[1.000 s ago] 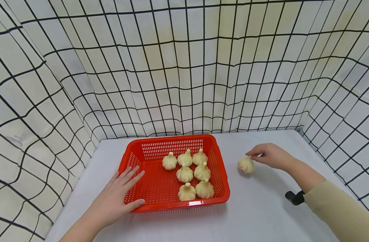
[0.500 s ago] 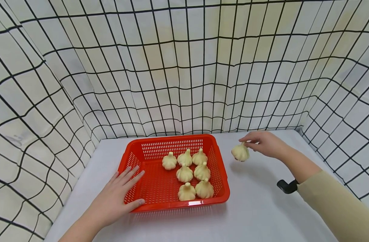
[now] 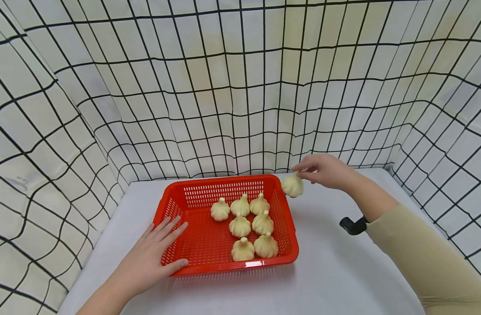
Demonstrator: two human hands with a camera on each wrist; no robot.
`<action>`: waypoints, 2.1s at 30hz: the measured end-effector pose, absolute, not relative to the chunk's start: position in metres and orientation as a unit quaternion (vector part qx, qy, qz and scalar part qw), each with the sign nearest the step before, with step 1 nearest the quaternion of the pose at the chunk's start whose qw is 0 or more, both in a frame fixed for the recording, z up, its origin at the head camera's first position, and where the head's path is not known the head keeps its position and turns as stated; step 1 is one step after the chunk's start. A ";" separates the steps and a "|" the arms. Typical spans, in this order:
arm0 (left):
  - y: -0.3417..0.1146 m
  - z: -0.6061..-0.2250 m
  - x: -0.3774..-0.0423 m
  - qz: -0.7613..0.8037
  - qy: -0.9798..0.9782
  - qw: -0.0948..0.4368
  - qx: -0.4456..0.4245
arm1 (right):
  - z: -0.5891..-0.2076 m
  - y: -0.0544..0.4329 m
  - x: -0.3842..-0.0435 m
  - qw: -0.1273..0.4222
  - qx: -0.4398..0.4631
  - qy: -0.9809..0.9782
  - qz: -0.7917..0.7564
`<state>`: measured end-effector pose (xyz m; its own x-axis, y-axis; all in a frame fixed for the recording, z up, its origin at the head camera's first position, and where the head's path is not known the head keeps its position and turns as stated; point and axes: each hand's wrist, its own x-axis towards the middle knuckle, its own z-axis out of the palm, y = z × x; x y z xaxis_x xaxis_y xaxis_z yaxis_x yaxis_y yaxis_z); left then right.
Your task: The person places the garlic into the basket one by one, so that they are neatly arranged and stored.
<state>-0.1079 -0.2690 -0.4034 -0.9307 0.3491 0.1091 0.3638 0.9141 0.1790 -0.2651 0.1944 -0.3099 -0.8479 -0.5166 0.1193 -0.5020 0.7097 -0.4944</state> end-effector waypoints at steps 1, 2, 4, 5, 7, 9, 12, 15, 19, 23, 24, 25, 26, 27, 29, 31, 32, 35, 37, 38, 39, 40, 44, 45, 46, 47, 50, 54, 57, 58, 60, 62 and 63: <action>-0.269 -0.403 -0.108 -0.099 -0.978 0.037 -0.181 | -0.308 0.190 -0.266 0.017 -0.278 0.924 -0.264; -0.269 -0.403 -0.108 -0.098 -0.978 0.038 -0.180 | -0.306 0.186 -0.267 0.021 -0.282 0.921 -0.266; -0.269 -0.403 -0.108 -0.096 -0.978 0.039 -0.180 | -0.304 0.177 -0.269 0.028 -0.288 0.919 -0.268; -0.268 -0.403 -0.107 -0.097 -0.978 0.041 -0.182 | -0.302 0.172 -0.270 0.034 -0.291 0.917 -0.270; -0.268 -0.403 -0.107 -0.098 -0.977 0.045 -0.184 | -0.300 0.162 -0.272 0.044 -0.300 0.914 -0.271; -0.268 -0.402 -0.106 -0.099 -0.976 0.048 -0.188 | -0.297 0.151 -0.273 0.056 -0.306 0.910 -0.274; -0.268 -0.402 -0.106 -0.101 -0.975 0.048 -0.190 | -0.295 0.133 -0.276 0.066 -0.322 0.905 -0.270; -0.268 -0.402 -0.106 -0.103 -0.975 0.045 -0.190 | -0.293 0.116 -0.278 0.067 -0.345 0.900 -0.257; -0.268 -0.403 -0.106 -0.103 -0.975 0.047 -0.191 | -0.289 0.093 -0.278 0.068 -0.375 0.895 -0.234; -0.268 -0.403 -0.106 -0.101 -0.975 0.048 -0.192 | -0.287 0.072 -0.277 0.073 -0.405 0.884 -0.222; -0.268 -0.403 -0.106 -0.102 -0.975 0.048 -0.192 | -0.287 0.067 -0.277 0.075 -0.412 0.881 -0.222; -0.268 -0.403 -0.106 -0.102 -0.975 0.049 -0.193 | -0.287 0.062 -0.277 0.075 -0.418 0.879 -0.216; -0.269 -0.403 -0.106 -0.102 -0.974 0.051 -0.195 | -0.288 0.057 -0.277 0.075 -0.422 0.878 -0.211; -0.269 -0.403 -0.106 -0.102 -0.974 0.053 -0.196 | -0.288 0.053 -0.277 0.076 -0.427 0.877 -0.207; -0.269 -0.404 -0.106 -0.101 -0.973 0.059 -0.198 | -0.289 0.044 -0.276 0.079 -0.435 0.875 -0.196; -0.269 -0.404 -0.106 -0.100 -0.973 0.063 -0.200 | -0.290 0.036 -0.276 0.079 -0.443 0.875 -0.178; -0.269 -0.404 -0.105 -0.099 -0.972 0.065 -0.200 | -0.291 0.032 -0.276 0.082 -0.448 0.874 -0.172; -0.269 -0.404 -0.105 -0.099 -0.972 0.069 -0.203 | -0.295 0.021 -0.275 0.086 -0.461 0.871 -0.149; -0.269 -0.404 -0.105 -0.100 -0.972 0.065 -0.202 | -0.298 0.014 -0.274 0.093 -0.468 0.868 -0.136; -0.269 -0.404 -0.106 -0.101 -0.972 0.063 -0.201 | -0.299 0.011 -0.273 0.097 -0.474 0.866 -0.129; -0.269 -0.404 -0.106 -0.101 -0.973 0.059 -0.199 | -0.300 0.008 -0.273 0.101 -0.478 0.864 -0.123; -0.269 -0.404 -0.106 -0.101 -0.974 0.055 -0.197 | -0.302 0.005 -0.272 0.105 -0.480 0.863 -0.117; -0.269 -0.403 -0.107 -0.101 -0.976 0.042 -0.189 | -0.308 -0.005 -0.270 0.111 -0.490 0.860 -0.089; -0.269 -0.403 -0.108 -0.101 -0.976 0.041 -0.188 | -0.310 -0.007 -0.270 0.111 -0.491 0.860 -0.082; -0.269 -0.403 -0.108 -0.100 -0.976 0.040 -0.188 | -0.312 -0.008 -0.269 0.110 -0.492 0.860 -0.074; -0.269 -0.403 -0.108 -0.100 -0.976 0.039 -0.188 | -0.313 -0.010 -0.268 0.110 -0.493 0.861 -0.065; -0.269 -0.402 -0.107 -0.101 -0.976 0.039 -0.188 | -0.318 -0.014 -0.267 0.113 -0.495 0.860 -0.051; -0.268 -0.402 -0.106 -0.101 -0.976 0.043 -0.189 | -0.324 -0.018 -0.265 0.122 -0.493 0.861 -0.042; -0.267 -0.401 -0.105 -0.100 -0.975 0.050 -0.191 | -0.328 -0.021 -0.263 0.129 -0.489 0.862 -0.027; -0.267 -0.401 -0.105 -0.101 -0.975 0.052 -0.192 | -0.329 -0.021 -0.263 0.132 -0.488 0.863 -0.022; -0.266 -0.401 -0.105 -0.101 -0.975 0.051 -0.191 | -0.331 -0.023 -0.262 0.135 -0.486 0.863 -0.011; -0.266 -0.400 -0.105 -0.101 -0.975 0.048 -0.190 | -0.333 -0.024 -0.261 0.138 -0.485 0.863 -0.006; -0.266 -0.401 -0.105 -0.101 -0.976 0.046 -0.188 | -0.334 -0.025 -0.261 0.139 -0.485 0.864 -0.006</action>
<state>-0.1051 -0.2664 -0.4005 -0.9248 0.3581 0.1286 0.3768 0.9088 0.1789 -0.2610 -0.0247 -0.3335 -0.4916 -0.8384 -0.2352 -0.8352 0.5304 -0.1452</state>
